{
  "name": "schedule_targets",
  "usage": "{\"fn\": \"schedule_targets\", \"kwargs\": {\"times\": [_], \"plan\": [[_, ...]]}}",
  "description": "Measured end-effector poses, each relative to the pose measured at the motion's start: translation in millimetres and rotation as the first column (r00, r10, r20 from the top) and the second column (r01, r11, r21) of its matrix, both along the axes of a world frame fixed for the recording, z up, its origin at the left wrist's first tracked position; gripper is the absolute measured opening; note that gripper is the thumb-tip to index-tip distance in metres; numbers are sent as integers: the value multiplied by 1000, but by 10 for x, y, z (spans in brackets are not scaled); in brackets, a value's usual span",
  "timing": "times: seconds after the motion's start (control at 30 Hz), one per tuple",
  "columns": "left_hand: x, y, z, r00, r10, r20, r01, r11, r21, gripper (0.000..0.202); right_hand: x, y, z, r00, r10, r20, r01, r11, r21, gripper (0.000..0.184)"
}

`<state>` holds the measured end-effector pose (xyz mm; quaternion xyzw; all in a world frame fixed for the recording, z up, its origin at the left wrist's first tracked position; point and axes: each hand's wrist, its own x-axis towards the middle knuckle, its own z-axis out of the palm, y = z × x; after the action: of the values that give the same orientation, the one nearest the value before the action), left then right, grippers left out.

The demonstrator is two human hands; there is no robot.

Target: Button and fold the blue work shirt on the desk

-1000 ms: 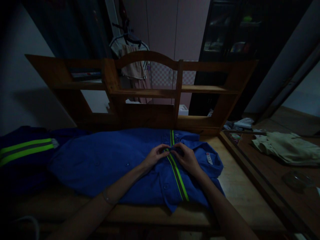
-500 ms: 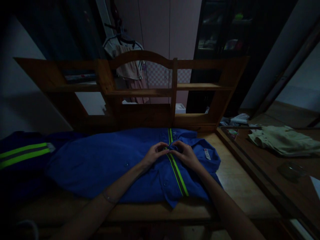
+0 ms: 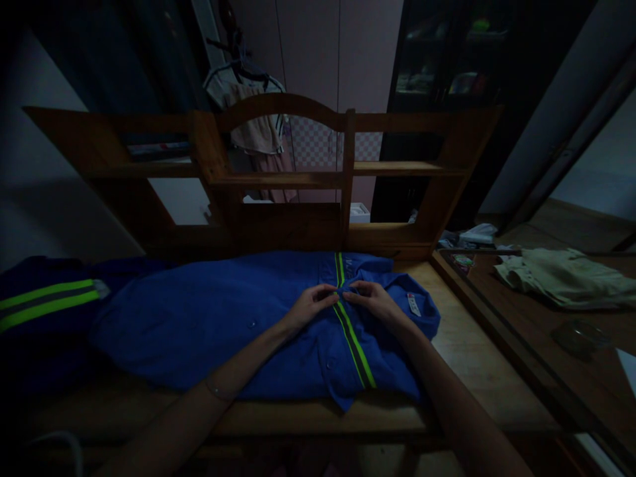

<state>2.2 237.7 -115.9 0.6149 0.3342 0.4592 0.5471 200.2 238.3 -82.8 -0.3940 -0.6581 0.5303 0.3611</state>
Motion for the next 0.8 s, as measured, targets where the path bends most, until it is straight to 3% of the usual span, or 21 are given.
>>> {"fn": "schedule_targets", "kwargs": {"times": [0.1,0.2,0.4,0.7,0.8], "plan": [[-18,-3,-1,998,-52,-41,53,998,28,40,34,-25,15,996,49,-76,-61,985,-162,43],[-33,0,-12,993,-83,-81,87,995,47,39,64,-43,29,995,77,-56,-87,977,-196,45],[-47,20,-33,986,-94,-141,99,995,27,43,77,-34,15,995,99,-12,-100,977,-186,41],[-68,-28,37,977,-174,-125,182,982,57,37,10,-40,33,990,72,122,-69,997,-26,39],[-70,-46,58,978,-159,-136,167,984,53,39,34,-13,3,992,69,107,-63,997,-52,40]]}}
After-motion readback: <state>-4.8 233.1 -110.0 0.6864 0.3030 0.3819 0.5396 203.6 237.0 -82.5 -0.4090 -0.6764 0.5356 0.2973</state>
